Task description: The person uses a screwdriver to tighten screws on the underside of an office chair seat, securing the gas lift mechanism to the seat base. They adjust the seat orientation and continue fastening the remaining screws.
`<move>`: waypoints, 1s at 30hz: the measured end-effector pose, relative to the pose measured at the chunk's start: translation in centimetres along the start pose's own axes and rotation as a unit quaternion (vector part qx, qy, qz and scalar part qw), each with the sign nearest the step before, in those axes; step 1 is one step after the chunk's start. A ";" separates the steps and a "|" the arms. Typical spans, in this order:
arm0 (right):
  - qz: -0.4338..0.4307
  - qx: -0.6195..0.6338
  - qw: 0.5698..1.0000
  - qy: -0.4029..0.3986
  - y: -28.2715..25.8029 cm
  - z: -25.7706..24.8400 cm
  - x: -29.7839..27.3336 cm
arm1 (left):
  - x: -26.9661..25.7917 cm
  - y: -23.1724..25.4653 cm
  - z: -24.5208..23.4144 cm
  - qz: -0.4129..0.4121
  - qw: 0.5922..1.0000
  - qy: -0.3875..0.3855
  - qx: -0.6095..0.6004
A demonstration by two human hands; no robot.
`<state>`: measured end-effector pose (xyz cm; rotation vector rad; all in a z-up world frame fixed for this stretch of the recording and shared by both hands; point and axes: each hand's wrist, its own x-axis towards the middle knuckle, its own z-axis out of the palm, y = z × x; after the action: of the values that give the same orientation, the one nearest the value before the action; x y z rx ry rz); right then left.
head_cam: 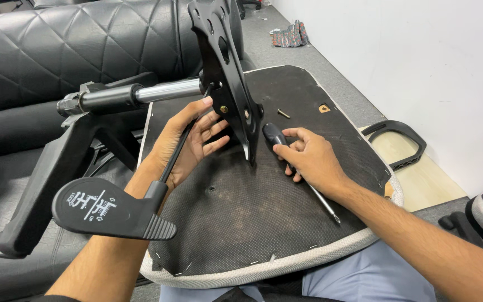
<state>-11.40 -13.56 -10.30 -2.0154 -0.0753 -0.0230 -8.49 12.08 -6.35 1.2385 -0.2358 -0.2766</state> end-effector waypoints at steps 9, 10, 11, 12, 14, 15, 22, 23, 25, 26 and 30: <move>0.045 -0.020 0.999 0.001 -0.3 0.4 0.7 | -0.2 -0.8 0.3 0.013 0.998 0.049 -0.048; 0.045 -0.027 0.999 0.004 -0.3 0.4 0.7 | -0.1 -1.1 0.4 0.014 0.995 0.061 -0.073; 0.045 -0.033 0.998 0.008 -0.3 0.5 0.7 | 0.1 -1.4 0.7 0.016 0.992 0.073 -0.098; 0.045 -0.040 0.998 0.011 -0.3 0.5 0.7 | 0.1 -1.8 0.9 0.016 0.989 0.085 -0.122; 0.042 -0.022 0.999 0.014 -0.3 0.6 0.6 | -0.3 -3.0 1.7 0.040 0.989 0.135 -0.036; 0.040 -0.014 0.999 0.016 -0.3 0.5 0.5 | -0.4 -3.5 2.2 0.052 0.986 0.159 0.008; 0.010 -0.073 0.997 0.035 -0.1 0.5 0.6 | -0.3 -4.5 5.6 -0.007 0.957 0.212 0.196; 0.011 -0.077 0.996 0.031 -0.1 0.5 0.6 | -0.5 -4.5 5.9 0.000 0.950 0.216 0.224; 0.004 -0.084 0.996 0.029 0.1 0.4 0.6 | -0.6 -4.4 6.6 0.004 0.938 0.223 0.267; -0.005 -0.087 0.996 0.031 0.1 0.5 0.5 | -0.7 -4.4 6.9 0.002 0.932 0.229 0.280; -0.008 -0.095 0.995 0.039 0.4 0.5 0.5 | -1.0 -4.3 7.8 0.007 0.916 0.252 0.313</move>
<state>-10.90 -13.25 -10.83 -2.2024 -0.0398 -0.1228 -12.29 4.17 -8.02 1.8935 0.1318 0.1575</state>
